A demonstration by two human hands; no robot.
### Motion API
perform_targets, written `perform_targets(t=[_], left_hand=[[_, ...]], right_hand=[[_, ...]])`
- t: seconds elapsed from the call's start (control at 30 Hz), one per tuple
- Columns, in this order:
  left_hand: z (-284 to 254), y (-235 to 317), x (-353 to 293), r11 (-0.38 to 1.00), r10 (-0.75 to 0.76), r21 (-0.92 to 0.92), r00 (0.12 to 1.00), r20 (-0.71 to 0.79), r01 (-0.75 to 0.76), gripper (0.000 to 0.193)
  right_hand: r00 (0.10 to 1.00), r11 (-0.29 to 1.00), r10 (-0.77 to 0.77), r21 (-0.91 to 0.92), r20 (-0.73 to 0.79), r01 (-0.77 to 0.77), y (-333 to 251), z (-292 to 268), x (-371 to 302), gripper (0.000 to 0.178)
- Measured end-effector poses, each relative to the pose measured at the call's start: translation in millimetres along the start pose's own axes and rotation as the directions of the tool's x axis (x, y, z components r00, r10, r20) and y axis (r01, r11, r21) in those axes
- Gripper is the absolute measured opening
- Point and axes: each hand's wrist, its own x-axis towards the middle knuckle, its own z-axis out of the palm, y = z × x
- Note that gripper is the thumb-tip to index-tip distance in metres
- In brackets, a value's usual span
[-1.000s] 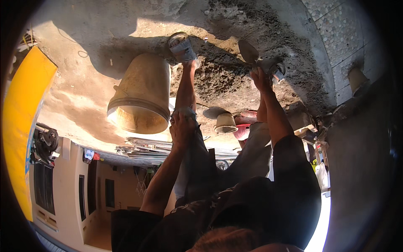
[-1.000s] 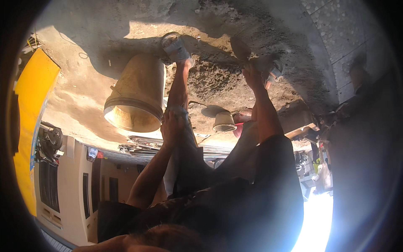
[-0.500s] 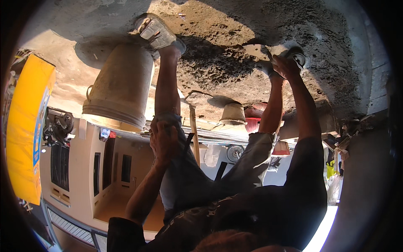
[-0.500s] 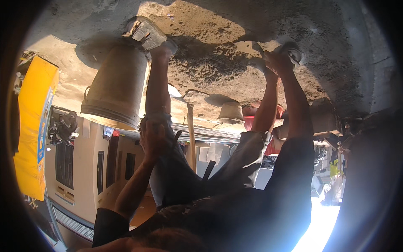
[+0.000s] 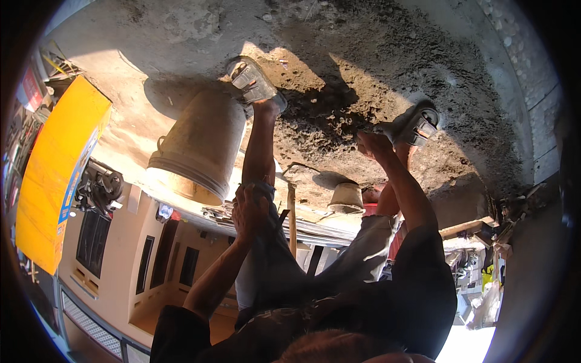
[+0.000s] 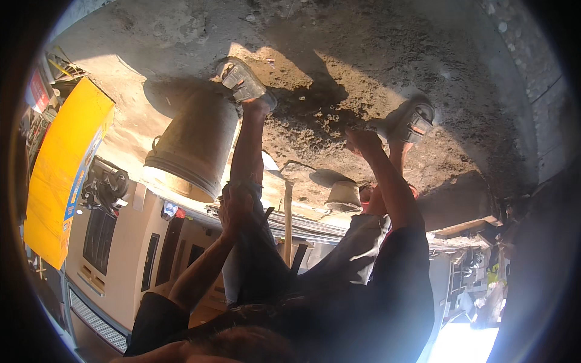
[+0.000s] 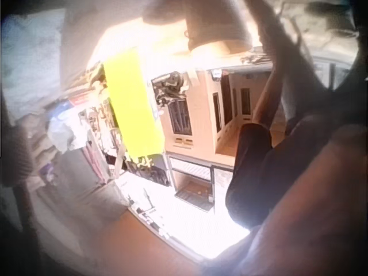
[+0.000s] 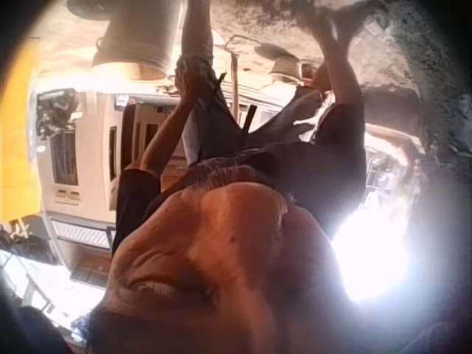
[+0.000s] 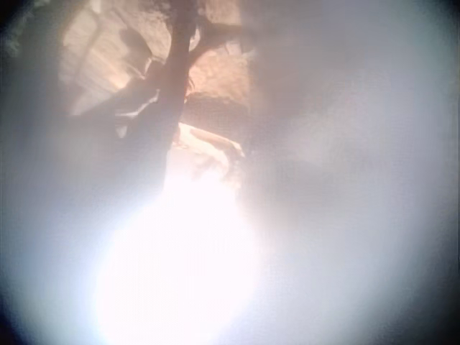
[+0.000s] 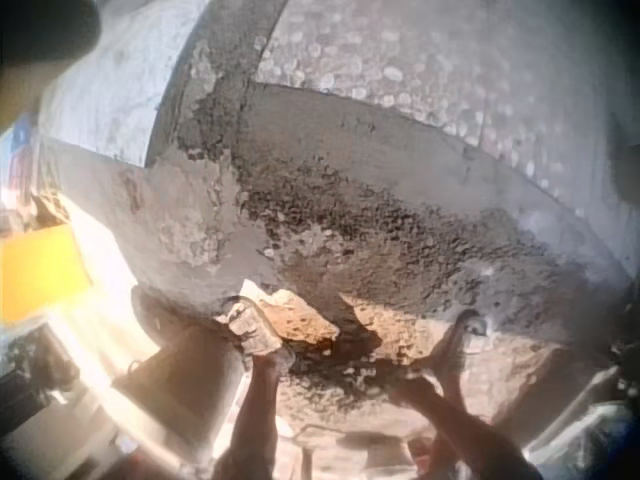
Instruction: The person uses a trowel to spread and smooth wet cement onto a damaged floor area between tiles.
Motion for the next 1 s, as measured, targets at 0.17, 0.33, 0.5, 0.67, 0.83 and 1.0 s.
perform_targets(t=[0.17,0.33,0.5,0.67,0.83,1.0], left_hand=[[-15.4,1.6,-3.5,0.994,0.038,-0.104,0.999,-0.002,-0.038,0.057],[-28.1,-0.4,-5.7,0.985,0.062,-0.158,0.997,-0.056,-0.070,0.049],[-45.7,-3.8,1.0,0.979,0.070,-0.188,0.997,-0.034,-0.075,0.048],[-60.1,-11.7,7.0,0.974,0.079,-0.212,0.996,-0.029,-0.083,0.047],[-68.2,-17.5,14.7,0.962,0.103,-0.248,0.993,-0.060,-0.115,0.046],[-78.0,-18.1,15.5,0.960,0.096,-0.258,0.994,-0.049,-0.105,0.045]], right_hand=[[0.962,0.976,0.136,0.201,-0.238,-0.088,-69.3,-74.4,-30.3,0.016],[0.880,0.687,0.436,0.701,-0.189,-0.190,-151.1,-171.7,-15.2,0.038],[0.735,0.524,0.475,0.827,-0.483,0.205,-218.9,-264.4,25.2,0.044],[0.532,0.524,0.506,0.732,-0.679,0.435,-290.3,-336.6,99.0,0.038],[0.166,0.867,0.352,0.387,-0.921,0.314,-356.0,-395.3,222.8,0.034],[0.207,0.867,0.440,0.473,-0.874,0.155,-369.8,-412.4,302.3,0.049]])
